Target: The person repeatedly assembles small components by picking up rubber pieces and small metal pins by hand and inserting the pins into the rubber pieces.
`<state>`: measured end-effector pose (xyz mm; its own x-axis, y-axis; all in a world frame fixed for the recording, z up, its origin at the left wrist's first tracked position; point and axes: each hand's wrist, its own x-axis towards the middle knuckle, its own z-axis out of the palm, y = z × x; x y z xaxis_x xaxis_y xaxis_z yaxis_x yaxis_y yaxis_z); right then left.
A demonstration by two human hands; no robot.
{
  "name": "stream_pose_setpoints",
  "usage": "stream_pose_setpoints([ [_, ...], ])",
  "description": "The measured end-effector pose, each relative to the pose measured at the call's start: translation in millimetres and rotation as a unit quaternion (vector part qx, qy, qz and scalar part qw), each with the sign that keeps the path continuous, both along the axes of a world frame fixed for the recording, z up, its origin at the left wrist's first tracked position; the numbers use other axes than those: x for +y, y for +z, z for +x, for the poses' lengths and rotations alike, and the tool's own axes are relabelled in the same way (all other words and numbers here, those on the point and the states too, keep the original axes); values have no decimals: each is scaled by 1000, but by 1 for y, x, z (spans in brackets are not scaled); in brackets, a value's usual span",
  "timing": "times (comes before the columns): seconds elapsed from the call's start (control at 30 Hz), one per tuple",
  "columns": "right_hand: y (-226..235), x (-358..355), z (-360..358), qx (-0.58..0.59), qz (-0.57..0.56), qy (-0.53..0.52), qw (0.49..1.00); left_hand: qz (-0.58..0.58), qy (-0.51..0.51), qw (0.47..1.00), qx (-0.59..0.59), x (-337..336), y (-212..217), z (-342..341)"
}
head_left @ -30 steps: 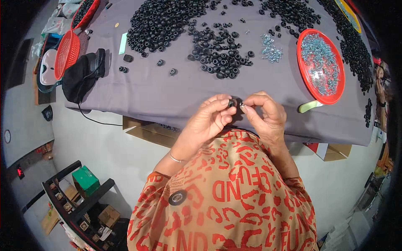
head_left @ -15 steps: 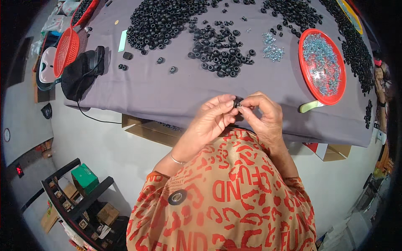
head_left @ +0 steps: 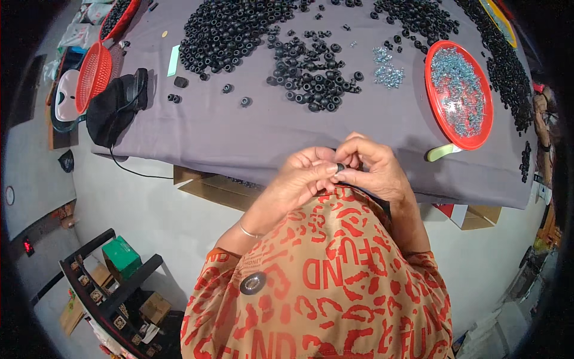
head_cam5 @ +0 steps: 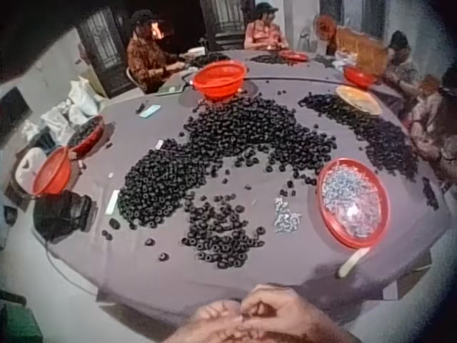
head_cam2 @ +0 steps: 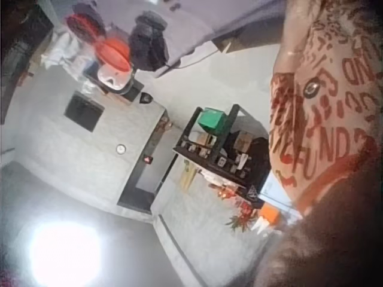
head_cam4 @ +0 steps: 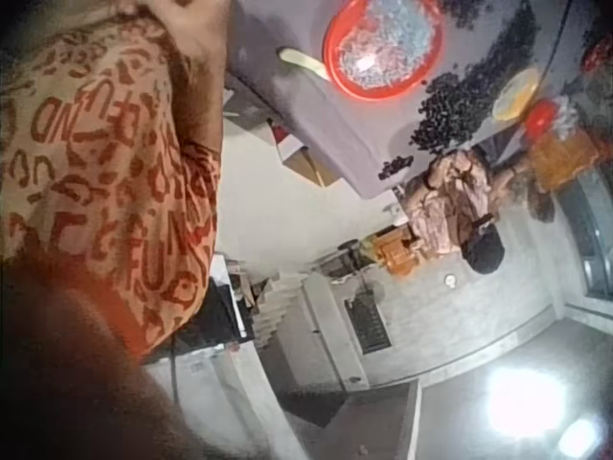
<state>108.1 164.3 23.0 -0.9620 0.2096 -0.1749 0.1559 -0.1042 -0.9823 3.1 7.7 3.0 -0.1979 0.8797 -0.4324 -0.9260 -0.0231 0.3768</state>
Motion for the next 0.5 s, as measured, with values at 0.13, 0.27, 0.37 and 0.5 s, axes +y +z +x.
stream_pose_setpoints([
  [0.13,3,2,2,17,13,44,999,1,-46,999,19,-1,7,1],
  [0.27,11,3,-1,75,51,81,993,-6,-130,991,41,-8,10,-10],
  [0.37,13,6,-3,83,54,113,989,21,-164,986,30,-7,4,-14],
  [0.5,18,12,-8,98,78,80,989,40,-149,988,7,-6,-1,-18],
])
